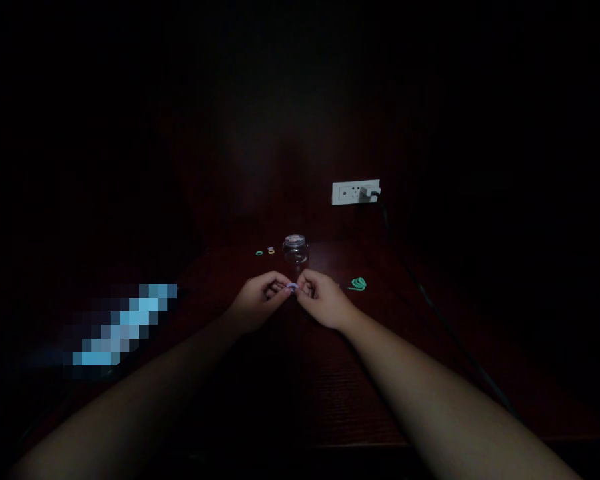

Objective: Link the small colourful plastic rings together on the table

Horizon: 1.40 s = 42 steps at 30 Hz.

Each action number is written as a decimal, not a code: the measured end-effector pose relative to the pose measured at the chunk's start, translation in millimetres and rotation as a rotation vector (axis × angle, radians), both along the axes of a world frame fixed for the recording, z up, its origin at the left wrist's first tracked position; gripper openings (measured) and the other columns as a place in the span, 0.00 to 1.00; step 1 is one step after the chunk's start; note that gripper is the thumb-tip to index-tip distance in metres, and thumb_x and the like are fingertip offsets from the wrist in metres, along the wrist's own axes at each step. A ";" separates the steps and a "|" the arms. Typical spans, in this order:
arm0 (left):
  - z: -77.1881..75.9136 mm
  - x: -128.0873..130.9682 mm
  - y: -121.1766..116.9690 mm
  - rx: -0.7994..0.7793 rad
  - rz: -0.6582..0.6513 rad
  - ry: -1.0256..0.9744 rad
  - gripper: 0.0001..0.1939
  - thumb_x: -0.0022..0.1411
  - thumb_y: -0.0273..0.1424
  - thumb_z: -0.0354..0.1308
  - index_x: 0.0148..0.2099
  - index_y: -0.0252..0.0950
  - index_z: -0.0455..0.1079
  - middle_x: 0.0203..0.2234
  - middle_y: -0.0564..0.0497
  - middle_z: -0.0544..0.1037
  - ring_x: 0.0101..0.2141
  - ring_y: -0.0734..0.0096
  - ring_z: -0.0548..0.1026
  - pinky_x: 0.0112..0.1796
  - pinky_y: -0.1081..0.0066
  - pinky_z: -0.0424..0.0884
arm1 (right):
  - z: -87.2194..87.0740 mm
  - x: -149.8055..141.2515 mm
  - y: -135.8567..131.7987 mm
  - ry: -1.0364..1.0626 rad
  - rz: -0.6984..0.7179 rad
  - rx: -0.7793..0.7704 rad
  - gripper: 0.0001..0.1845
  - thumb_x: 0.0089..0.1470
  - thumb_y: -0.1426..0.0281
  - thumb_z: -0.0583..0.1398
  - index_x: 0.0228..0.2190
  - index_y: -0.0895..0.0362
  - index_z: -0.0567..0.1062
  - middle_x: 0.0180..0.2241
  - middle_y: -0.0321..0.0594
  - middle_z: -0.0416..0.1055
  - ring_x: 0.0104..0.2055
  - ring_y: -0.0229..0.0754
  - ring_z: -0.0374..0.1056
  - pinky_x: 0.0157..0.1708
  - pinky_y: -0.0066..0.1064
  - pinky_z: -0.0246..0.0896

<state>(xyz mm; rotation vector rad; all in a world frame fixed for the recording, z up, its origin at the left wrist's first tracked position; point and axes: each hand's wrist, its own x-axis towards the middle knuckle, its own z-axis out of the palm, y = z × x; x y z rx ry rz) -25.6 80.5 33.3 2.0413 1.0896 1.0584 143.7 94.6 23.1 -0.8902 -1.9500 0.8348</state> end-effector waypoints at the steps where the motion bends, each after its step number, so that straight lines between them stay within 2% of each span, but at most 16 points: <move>1: 0.2 0.1 0.0 0.005 0.001 0.000 0.11 0.56 0.34 0.52 0.38 0.33 0.68 0.29 0.50 0.73 0.28 0.76 0.69 0.28 0.77 0.64 | -0.1 0.0 -0.1 0.001 0.005 0.000 0.07 0.48 0.68 0.54 0.24 0.59 0.63 0.18 0.30 0.55 0.20 0.30 0.51 0.20 0.23 0.47; 10: 0.9 1.6 0.0 -0.012 0.012 -0.037 0.08 0.54 0.32 0.53 0.35 0.32 0.67 0.25 0.52 0.71 0.25 0.79 0.67 0.25 0.78 0.63 | -0.6 -1.1 -1.3 -0.050 0.044 0.004 0.11 0.48 0.65 0.55 0.22 0.59 0.64 0.19 0.31 0.57 0.21 0.31 0.51 0.20 0.23 0.47; 19: -0.3 2.3 -0.5 -0.042 0.012 -0.047 0.09 0.53 0.33 0.53 0.33 0.31 0.67 0.23 0.53 0.70 0.23 0.81 0.65 0.22 0.80 0.61 | 0.5 -1.6 -3.6 -0.053 0.080 -0.020 0.15 0.52 0.62 0.51 0.20 0.58 0.61 0.17 0.32 0.57 0.20 0.32 0.53 0.18 0.23 0.47; 29: -2.0 1.1 -0.5 -0.043 0.003 -0.041 0.10 0.55 0.36 0.52 0.34 0.32 0.66 0.22 0.53 0.69 0.22 0.81 0.64 0.22 0.80 0.60 | -0.6 -1.4 -1.3 -0.104 0.030 0.053 0.15 0.52 0.64 0.51 0.19 0.58 0.62 0.17 0.32 0.57 0.20 0.32 0.53 0.19 0.23 0.46; 37: -1.6 -3.4 -1.9 -0.068 -0.073 0.169 0.12 0.56 0.37 0.49 0.30 0.33 0.65 0.19 0.55 0.68 0.20 0.80 0.62 0.21 0.79 0.57 | -0.4 -1.6 -2.7 -0.115 0.074 0.017 0.13 0.52 0.66 0.51 0.20 0.59 0.64 0.17 0.32 0.58 0.20 0.31 0.53 0.20 0.23 0.47; 42: 2.2 -4.5 -3.1 -0.013 -0.045 0.278 0.15 0.57 0.39 0.46 0.28 0.34 0.66 0.17 0.55 0.67 0.18 0.79 0.61 0.19 0.77 0.53 | 0.7 -1.4 -3.6 -0.104 0.069 0.029 0.12 0.52 0.67 0.51 0.21 0.59 0.65 0.17 0.32 0.58 0.20 0.32 0.54 0.20 0.23 0.47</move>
